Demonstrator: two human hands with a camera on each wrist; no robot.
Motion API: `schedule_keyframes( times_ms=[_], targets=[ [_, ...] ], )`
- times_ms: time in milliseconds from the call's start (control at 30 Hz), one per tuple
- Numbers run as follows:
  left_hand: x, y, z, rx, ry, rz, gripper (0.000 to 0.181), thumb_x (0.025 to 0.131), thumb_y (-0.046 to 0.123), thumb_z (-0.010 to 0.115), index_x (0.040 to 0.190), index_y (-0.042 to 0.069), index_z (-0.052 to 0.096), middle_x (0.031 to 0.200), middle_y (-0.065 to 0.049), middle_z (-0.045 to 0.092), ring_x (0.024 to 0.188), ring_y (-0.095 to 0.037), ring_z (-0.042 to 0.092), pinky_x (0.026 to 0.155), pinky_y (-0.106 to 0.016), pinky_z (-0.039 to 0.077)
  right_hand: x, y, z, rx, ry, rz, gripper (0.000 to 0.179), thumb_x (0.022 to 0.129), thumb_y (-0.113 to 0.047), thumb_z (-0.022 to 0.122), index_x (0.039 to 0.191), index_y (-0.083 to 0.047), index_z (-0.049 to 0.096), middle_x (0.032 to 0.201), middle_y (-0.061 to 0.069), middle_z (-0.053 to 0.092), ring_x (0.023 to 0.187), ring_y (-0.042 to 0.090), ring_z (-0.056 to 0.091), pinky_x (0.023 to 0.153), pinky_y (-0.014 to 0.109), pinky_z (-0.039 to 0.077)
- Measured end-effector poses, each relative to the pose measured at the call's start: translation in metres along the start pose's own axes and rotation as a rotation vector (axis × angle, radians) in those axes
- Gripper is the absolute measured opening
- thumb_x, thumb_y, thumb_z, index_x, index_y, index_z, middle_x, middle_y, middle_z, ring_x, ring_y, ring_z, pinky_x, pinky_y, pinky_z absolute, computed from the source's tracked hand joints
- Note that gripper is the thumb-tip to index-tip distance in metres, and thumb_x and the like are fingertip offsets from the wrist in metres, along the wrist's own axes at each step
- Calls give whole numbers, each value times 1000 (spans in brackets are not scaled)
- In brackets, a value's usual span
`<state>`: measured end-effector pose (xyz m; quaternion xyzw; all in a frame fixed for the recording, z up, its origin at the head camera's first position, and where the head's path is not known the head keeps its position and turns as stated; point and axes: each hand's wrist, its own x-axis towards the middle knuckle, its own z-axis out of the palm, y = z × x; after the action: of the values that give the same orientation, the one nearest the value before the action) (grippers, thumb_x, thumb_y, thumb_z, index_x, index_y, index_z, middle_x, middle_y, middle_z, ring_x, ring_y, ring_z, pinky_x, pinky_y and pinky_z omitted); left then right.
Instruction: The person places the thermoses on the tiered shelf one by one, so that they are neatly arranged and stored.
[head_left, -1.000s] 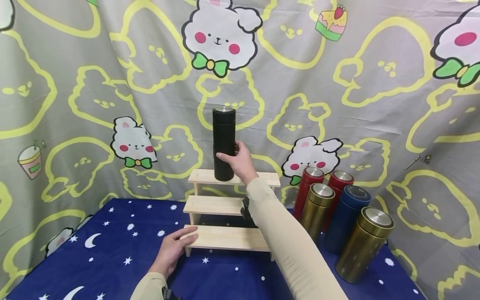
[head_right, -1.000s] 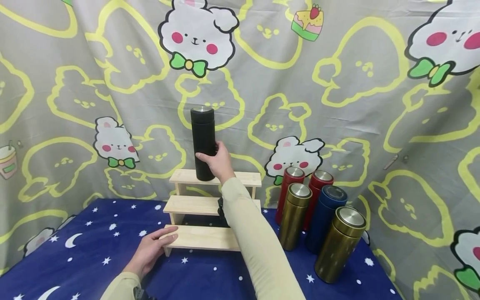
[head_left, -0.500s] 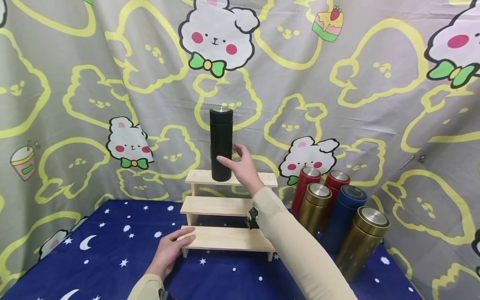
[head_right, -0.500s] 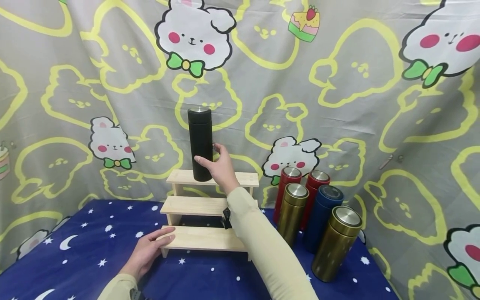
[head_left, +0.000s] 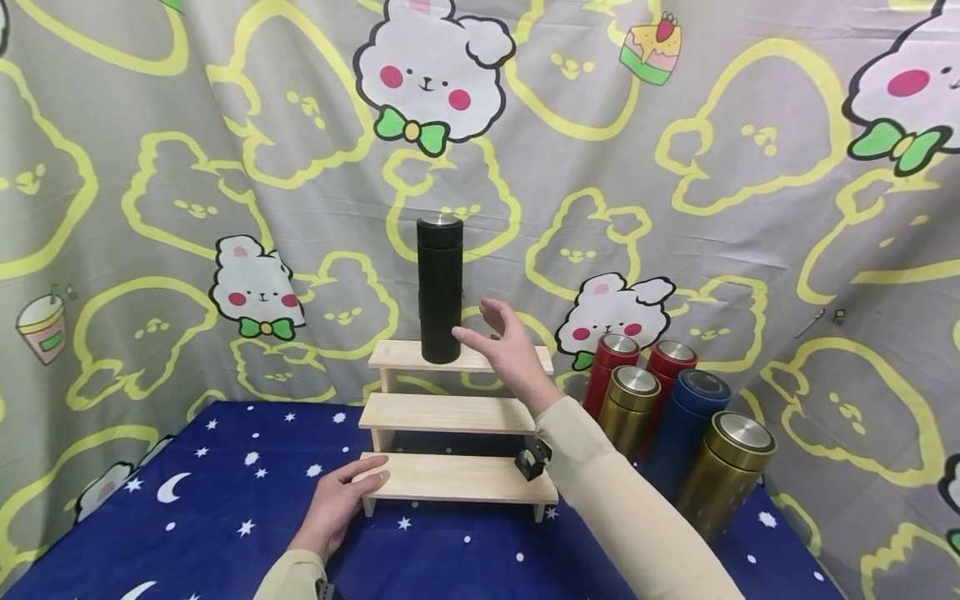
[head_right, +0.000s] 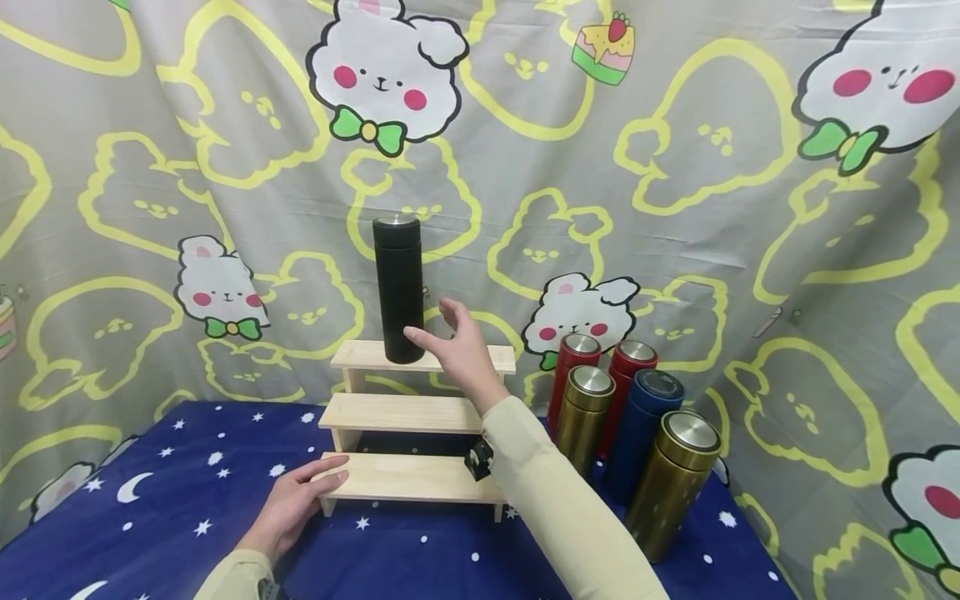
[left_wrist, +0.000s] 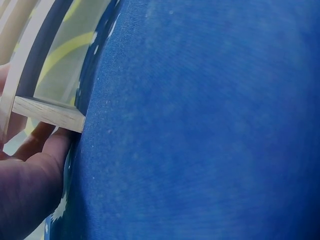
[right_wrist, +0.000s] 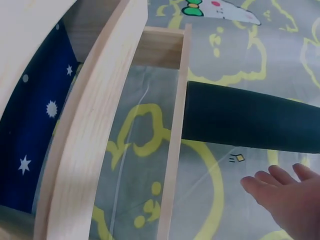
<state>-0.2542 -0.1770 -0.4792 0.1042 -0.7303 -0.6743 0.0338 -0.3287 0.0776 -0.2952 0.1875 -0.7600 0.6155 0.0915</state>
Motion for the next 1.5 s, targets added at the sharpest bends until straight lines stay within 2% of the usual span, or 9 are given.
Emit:
schedule_keyframes(
  times_ms=[367,633,933,1100,1233,1333,1500],
  targets=[
    [0,-1,-3,0,-4,-1,44,83,21,80,120,1,70,141,-27,46,110,-28,59,97,-47,48,-35,-4,-18,-34,-19,12,71,86,-40,76,143,-14,44,145,6,48,132,19,43,109,42,36],
    [1,0,-2,3,-6,1,44,83,20,80,121,0,69,141,-28,46,111,-29,59,98,-48,47,-59,0,-40,-32,-53,-20,71,88,-32,76,146,-10,42,146,10,47,134,23,42,108,45,36],
    [1,1,-1,7,-5,-5,45,83,21,80,121,0,69,141,-28,45,113,-31,58,99,-50,45,-91,8,-65,-79,-103,1,67,89,-29,74,145,-10,43,145,9,48,134,25,43,107,44,37],
    [-1,-1,-2,1,-1,-18,45,82,21,80,121,0,69,142,-29,45,113,-31,58,99,-49,46,-111,14,-73,-43,-121,-4,60,91,-20,72,143,-5,45,141,12,51,130,29,47,104,45,41],
    [-1,-1,-1,-2,-1,-7,45,82,21,80,121,0,69,142,-28,45,112,-30,58,98,-48,46,-129,19,-83,4,-107,10,57,91,-13,71,142,-3,46,141,15,52,129,30,48,102,43,43],
    [1,0,1,-2,-10,2,45,83,21,80,121,0,69,142,-28,45,113,-30,58,98,-49,46,-142,22,-93,9,-77,38,55,91,-14,71,140,-5,47,140,14,53,128,29,50,98,34,47],
    [2,0,-2,-4,-29,-10,45,84,19,79,122,-1,68,143,-28,43,113,-32,58,98,-51,46,-164,23,-109,-10,-31,80,53,93,-15,69,140,-7,48,139,12,54,126,24,52,92,27,50]
  ],
)
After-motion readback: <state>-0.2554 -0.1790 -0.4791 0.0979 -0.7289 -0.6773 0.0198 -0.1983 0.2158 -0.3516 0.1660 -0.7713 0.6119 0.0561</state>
